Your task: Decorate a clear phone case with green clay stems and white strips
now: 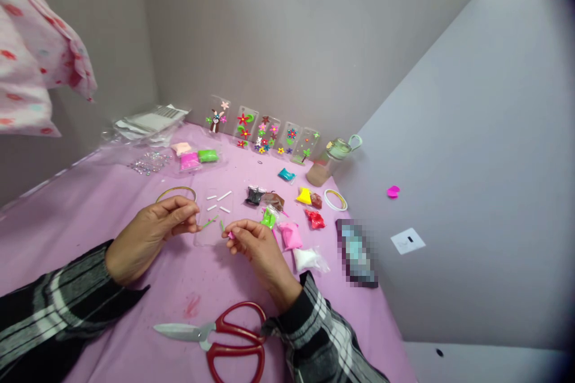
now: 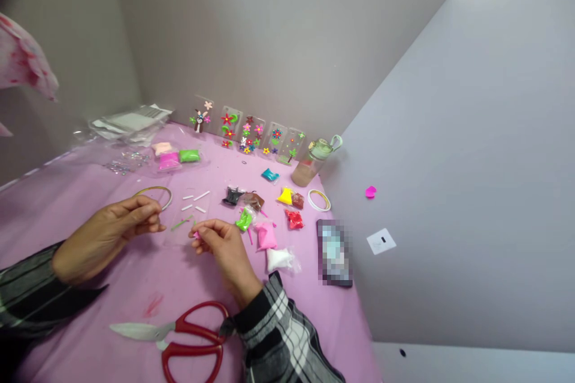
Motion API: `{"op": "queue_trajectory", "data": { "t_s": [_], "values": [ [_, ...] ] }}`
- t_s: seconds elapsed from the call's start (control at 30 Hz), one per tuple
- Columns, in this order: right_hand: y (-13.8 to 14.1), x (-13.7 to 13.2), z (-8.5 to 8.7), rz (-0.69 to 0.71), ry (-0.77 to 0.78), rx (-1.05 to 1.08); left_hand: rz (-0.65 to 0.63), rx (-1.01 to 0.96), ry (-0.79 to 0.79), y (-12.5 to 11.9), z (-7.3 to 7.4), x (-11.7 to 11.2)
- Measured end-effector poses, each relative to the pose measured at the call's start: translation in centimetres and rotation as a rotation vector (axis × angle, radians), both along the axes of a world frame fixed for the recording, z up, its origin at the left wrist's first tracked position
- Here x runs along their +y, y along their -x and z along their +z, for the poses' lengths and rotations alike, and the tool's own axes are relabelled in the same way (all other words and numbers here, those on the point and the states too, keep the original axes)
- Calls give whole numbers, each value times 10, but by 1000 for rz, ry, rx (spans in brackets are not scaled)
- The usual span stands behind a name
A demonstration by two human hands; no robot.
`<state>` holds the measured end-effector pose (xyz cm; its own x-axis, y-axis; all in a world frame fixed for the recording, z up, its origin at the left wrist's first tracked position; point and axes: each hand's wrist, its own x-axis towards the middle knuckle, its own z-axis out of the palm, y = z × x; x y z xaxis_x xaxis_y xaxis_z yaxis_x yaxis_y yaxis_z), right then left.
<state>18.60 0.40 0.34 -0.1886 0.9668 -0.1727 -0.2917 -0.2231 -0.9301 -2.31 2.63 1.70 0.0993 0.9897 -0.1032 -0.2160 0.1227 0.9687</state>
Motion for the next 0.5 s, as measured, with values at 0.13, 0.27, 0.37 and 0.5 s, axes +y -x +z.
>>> {"op": "queue_trajectory", "data": {
  "t_s": [0.13, 0.27, 0.37, 0.5],
  "values": [
    [1, 0, 0, 11, 10, 4, -17, 53, -47, 2, -2, 0],
    [1, 0, -1, 21, 18, 5, -15, 89, -42, 2, -5, 0],
    [1, 0, -2, 30, 22, 2, -22, 114, -17, 0, -5, -1],
    [2, 0, -2, 35, 20, -8, -17, 169, -48, -4, -2, -2]
  ]
}}
